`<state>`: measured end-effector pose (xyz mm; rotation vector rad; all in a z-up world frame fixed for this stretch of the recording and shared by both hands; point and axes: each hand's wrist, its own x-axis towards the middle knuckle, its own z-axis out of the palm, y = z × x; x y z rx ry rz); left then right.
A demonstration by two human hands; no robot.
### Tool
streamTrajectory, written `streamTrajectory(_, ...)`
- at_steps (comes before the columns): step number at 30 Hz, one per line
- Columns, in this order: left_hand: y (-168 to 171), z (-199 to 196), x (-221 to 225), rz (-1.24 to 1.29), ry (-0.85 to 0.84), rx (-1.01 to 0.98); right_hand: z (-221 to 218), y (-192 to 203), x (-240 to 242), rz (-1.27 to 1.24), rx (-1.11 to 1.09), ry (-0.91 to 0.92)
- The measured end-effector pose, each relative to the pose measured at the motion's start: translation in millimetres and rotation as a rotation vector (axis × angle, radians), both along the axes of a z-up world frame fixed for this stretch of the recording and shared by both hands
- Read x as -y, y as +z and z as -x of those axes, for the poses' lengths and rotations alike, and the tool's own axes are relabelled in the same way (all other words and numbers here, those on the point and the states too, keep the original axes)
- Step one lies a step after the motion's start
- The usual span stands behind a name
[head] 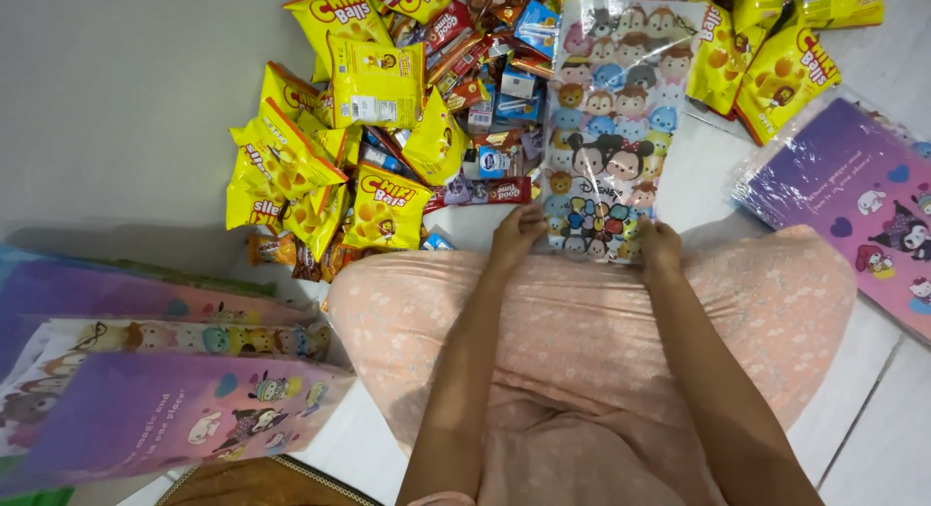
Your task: Selecting various snack packets and a sticker sheet from a pile on the floor and placing them into a decorative plastic gift bag.
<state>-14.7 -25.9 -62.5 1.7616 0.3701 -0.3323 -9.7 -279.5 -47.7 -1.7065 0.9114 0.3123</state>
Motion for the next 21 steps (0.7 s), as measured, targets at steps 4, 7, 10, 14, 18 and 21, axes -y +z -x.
streamTrajectory(4,9.1,0.7,7.7,0.142,-0.013,-0.034,4.8,28.6,-4.1,0.437,0.476,0.105)
streamTrajectory(7,22.3,7.0,0.6,0.095,-0.050,-0.082,9.5,56.6,-26.0,0.452,0.737,0.442)
streamTrajectory(10,9.5,11.2,-2.9,0.061,-0.093,-0.115,13.4,35.3,-23.1,0.193,0.598,0.598)
streamTrajectory(14,3.8,14.6,-4.0,-0.150,-0.167,-0.082,14.6,24.1,-19.0,0.033,0.468,0.613)
streamTrajectory(18,21.4,12.3,0.5,-0.238,-0.203,-0.086,10.1,-2.3,-6.4,0.101,0.477,0.670)
streamTrajectory(21,36.2,16.5,1.7,-0.231,-0.177,-0.112,8.6,-18.9,1.3,0.047,0.434,0.681)
